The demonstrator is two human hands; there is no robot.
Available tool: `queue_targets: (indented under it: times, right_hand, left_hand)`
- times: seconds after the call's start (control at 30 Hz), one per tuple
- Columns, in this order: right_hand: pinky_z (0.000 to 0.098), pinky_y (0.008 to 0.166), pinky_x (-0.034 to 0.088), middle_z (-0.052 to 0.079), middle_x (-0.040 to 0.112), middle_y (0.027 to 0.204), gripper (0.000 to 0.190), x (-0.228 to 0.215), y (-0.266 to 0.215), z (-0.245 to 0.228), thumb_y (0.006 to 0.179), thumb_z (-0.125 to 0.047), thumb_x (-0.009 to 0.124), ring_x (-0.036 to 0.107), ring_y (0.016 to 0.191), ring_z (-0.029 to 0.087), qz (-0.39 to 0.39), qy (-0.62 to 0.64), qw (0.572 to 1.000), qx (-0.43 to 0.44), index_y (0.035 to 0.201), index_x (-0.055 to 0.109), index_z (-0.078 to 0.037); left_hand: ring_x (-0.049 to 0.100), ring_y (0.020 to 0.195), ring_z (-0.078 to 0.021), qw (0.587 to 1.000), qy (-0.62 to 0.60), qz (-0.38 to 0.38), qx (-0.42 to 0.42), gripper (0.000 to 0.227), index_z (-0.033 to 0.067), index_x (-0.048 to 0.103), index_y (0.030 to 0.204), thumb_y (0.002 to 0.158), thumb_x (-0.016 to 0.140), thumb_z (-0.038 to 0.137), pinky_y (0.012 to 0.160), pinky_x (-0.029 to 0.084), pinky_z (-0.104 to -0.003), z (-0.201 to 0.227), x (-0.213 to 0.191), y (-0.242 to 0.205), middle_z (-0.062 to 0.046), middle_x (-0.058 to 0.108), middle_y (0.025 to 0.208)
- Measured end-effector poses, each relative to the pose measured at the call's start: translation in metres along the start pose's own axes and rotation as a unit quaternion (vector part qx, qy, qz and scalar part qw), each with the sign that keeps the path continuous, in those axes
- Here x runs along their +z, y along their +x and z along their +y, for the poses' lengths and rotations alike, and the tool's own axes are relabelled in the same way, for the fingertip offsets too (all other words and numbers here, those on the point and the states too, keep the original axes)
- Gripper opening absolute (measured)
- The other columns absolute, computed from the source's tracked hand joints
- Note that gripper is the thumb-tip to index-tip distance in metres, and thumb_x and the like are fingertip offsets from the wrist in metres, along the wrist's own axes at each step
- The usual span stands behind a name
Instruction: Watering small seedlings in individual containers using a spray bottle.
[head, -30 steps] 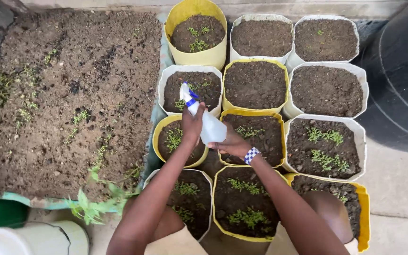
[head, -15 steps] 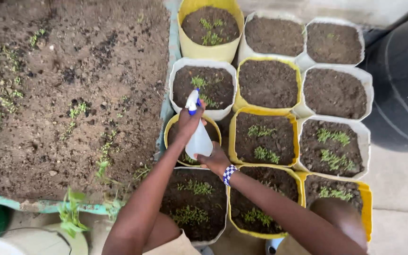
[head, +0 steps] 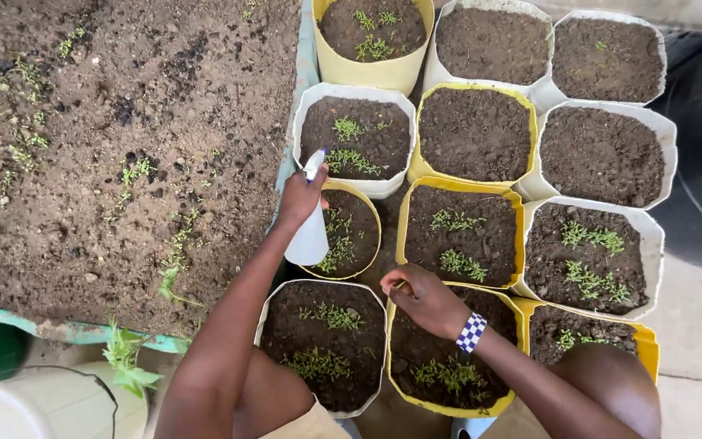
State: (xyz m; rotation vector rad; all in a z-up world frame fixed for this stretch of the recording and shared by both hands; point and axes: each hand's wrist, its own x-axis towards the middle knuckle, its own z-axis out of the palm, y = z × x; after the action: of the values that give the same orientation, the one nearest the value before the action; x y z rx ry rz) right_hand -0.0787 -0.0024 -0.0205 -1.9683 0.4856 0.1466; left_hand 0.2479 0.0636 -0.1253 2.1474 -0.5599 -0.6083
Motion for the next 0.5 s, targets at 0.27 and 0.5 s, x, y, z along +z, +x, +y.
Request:
queue_targets:
  times: [0.27, 0.5]
  right_hand:
    - [0.0361, 0.082, 0.057, 0.009, 0.069, 0.096, 0.017, 0.003, 0.008, 0.009, 0.095, -0.02, 0.065, 0.069, 0.087, 0.021, -0.035, -0.079, 0.989, -0.119, 0.104, 0.065, -0.005]
    - [0.0377, 0.082, 0.057, 0.008, 0.068, 0.096, 0.015, 0.007, 0.024, 0.028, 0.096, -0.021, 0.066, 0.069, 0.087, 0.02, -0.049, -0.114, 0.987, -0.106, 0.099, 0.066, -0.007]
  left_hand:
    - [0.072, 0.049, -0.0227, 0.996, 0.003, 0.076, -0.039, 0.067, 0.001, 0.074, 0.084, 0.097, 0.05, 0.062, 0.057, 0.058, -0.036, 0.014, -0.005, -0.004, -0.011, 0.072, 0.065]
    - [0.072, 0.05, -0.0218, 0.996, 0.02, 0.072, -0.053, 0.069, 0.0, 0.076, 0.087, 0.1, 0.052, 0.063, 0.056, 0.06, -0.034, 0.012, 0.006, 0.018, -0.014, 0.073, 0.069]
